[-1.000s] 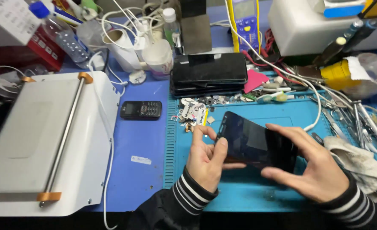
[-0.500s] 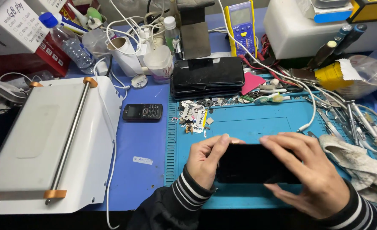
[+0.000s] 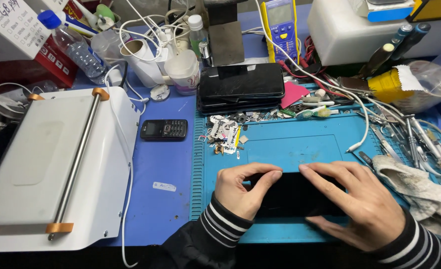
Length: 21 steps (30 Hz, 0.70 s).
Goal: The recorder cleans a smartphone screen with a cloth and applies tape to the top edge at a repair workbench.
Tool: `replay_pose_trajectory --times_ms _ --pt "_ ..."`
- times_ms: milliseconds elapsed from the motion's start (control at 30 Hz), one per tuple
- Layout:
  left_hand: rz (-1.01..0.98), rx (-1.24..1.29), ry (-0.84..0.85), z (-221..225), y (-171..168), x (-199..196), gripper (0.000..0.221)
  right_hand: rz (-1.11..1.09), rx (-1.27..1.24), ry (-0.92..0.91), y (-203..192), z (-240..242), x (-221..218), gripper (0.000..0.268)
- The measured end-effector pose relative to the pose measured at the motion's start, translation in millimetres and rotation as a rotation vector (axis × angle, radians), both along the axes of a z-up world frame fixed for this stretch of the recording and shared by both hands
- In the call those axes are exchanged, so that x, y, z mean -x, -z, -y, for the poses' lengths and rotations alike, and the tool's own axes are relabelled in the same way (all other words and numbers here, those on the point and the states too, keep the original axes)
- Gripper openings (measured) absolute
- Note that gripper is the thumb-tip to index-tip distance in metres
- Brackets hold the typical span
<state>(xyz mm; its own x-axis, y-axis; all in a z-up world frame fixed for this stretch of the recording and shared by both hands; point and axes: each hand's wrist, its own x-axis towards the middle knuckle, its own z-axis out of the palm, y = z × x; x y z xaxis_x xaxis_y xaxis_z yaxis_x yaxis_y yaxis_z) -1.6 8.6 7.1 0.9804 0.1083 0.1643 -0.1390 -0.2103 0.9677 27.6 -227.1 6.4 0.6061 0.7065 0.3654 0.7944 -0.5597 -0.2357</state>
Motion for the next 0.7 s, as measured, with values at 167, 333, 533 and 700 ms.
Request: replay_pose_trajectory --times_ms 167,333,533,700 --pt "0.016 -0.062 -0.011 -3.6 -0.1 -1.8 0.014 -0.106 -0.095 -0.057 9.8 1.1 -3.3 0.094" --pt "0.018 -0.314 0.014 -18.0 8.0 3.3 0.014 -0.174 -0.151 -0.102 17.2 -2.0 -5.4 0.094" --pt "0.121 -0.424 0.004 -25.4 26.2 5.5 0.014 -0.213 -0.21 -0.104 28.2 -1.9 -9.0 0.078" --pt "0.236 -0.462 -0.039 -25.2 22.6 3.8 0.031 -0.201 -0.188 -0.075 29.5 -1.2 -10.3 0.073"
